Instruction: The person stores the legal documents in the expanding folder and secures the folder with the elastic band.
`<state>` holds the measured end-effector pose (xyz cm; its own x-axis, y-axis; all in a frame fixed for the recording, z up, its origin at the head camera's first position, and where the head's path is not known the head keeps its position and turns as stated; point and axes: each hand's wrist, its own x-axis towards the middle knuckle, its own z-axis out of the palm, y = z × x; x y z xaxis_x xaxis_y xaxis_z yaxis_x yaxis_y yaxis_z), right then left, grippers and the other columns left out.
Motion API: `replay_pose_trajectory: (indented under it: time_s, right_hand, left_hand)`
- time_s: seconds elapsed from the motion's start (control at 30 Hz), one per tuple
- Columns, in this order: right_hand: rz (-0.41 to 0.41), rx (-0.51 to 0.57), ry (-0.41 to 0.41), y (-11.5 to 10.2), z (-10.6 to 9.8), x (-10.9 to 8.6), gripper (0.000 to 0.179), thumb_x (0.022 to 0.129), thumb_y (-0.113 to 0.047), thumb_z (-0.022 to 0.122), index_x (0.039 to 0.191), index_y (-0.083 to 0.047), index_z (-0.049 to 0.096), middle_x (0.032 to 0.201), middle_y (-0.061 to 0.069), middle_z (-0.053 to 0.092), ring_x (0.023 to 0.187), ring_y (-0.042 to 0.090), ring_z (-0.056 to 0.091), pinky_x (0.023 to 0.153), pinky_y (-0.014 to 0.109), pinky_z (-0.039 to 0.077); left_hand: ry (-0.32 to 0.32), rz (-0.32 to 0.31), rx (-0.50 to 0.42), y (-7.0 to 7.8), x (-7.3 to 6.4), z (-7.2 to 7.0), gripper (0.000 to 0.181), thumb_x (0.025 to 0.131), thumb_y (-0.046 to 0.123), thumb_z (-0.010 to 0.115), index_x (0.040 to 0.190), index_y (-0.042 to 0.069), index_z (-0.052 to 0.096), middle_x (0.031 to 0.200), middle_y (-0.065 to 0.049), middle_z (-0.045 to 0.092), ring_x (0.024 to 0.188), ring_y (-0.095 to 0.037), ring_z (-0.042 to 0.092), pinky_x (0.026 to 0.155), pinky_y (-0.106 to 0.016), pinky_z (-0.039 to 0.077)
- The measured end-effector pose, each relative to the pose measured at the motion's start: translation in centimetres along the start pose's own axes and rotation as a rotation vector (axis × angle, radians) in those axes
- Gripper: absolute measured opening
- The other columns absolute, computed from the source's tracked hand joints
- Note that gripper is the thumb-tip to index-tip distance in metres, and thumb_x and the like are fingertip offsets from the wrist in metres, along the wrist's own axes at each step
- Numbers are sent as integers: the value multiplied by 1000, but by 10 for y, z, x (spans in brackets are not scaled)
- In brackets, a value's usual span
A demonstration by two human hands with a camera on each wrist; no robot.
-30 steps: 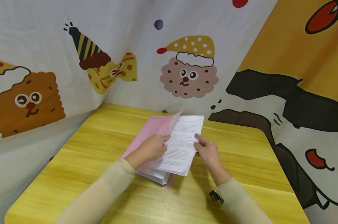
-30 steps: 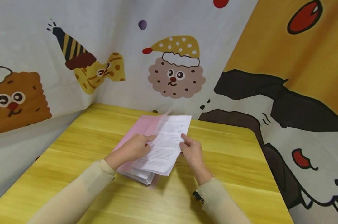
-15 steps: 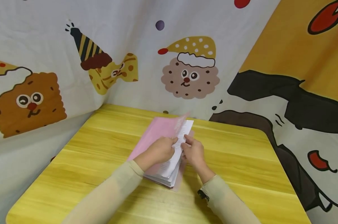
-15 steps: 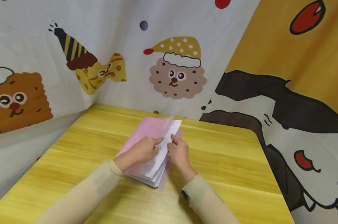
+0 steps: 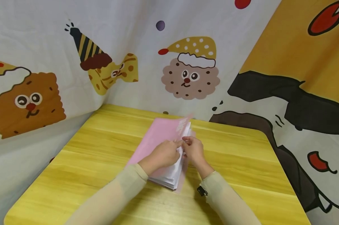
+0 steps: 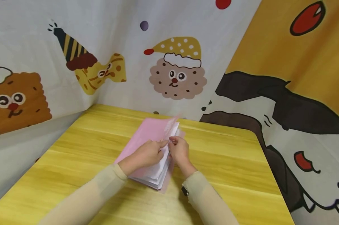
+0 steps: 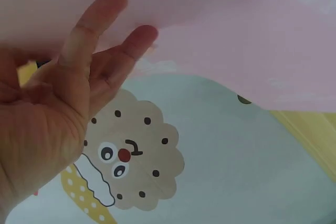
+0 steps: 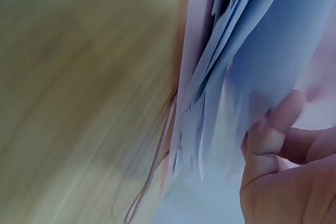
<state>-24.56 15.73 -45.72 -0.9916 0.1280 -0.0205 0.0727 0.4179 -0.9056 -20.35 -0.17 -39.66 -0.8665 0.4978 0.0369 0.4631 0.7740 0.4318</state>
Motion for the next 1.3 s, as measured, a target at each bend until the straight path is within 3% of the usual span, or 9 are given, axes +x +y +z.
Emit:
replay_pose_trajectory:
  time_s: [0.07,0.13,0.23,0.33,0.53,0.7,0.93,1.1,1.3]
  right_hand:
    - [15,26,12,6,-12,-1,25,95,-8,58,117,-2,68,101,19,72,59,16,66,53,36,59]
    - [48,63,22,12,-27,-1,25,98,-10,55,119,-2,67,110,20,69,69,23,70,57,39,60]
    - [124,135,9,24,-51,1,31,101,-14,53,128,-2,61,125,22,62,92,34,71,64,40,61]
    - [201,154,-28,37,-74,2,39,102,-18,52,138,-2,53,134,23,56,107,37,67,71,38,61]
    - [240,93,-128,49,-99,0,51,102,-22,51,148,-1,41,140,26,52,114,36,62,93,46,55]
    - [213,4,-153,49,-107,1,56,101,-29,54,150,-7,39,144,18,50,119,33,56,92,45,54]
    - [208,-52,-193,54,-119,5,65,99,-35,57,153,-8,33,146,21,48,110,31,58,81,39,55]
    - [278,56,-211,55,-130,8,67,100,-33,56,155,-7,29,144,22,47,96,27,61,77,39,54]
    - [406,164,-282,60,-139,7,69,101,-34,53,155,-3,23,147,24,41,108,33,65,86,44,57]
  left_hand:
    - [-16,31,-59,-1,-2,1,59,99,29,51,155,21,34,89,-15,71,60,-16,56,55,-31,48]
    - [-15,52,-77,-7,-3,0,63,101,38,50,157,21,27,87,-13,71,62,-16,60,62,-34,54]
    - [-2,92,9,-27,-4,-1,63,100,40,52,156,16,33,121,-14,70,100,-26,69,92,-42,55]
    - [-12,163,179,-55,-3,2,66,96,40,61,152,12,40,147,-14,53,135,-40,48,114,-56,36]
    - [-103,302,438,-97,2,16,89,84,75,51,157,29,28,166,-8,16,149,-49,-3,115,-72,3]
    - [-110,352,528,-113,13,28,97,77,89,38,158,37,20,167,-5,6,151,-48,-2,114,-75,5]
    - [-219,298,460,-116,18,51,98,79,91,29,159,38,9,168,-9,2,149,-52,1,107,-81,7]
    - [-138,282,431,-118,22,70,97,79,92,23,159,40,7,169,-6,3,149,-51,3,106,-82,6]
    - [-52,296,392,-131,26,91,96,77,94,19,158,44,4,169,-2,2,151,-49,-1,105,-83,-1]
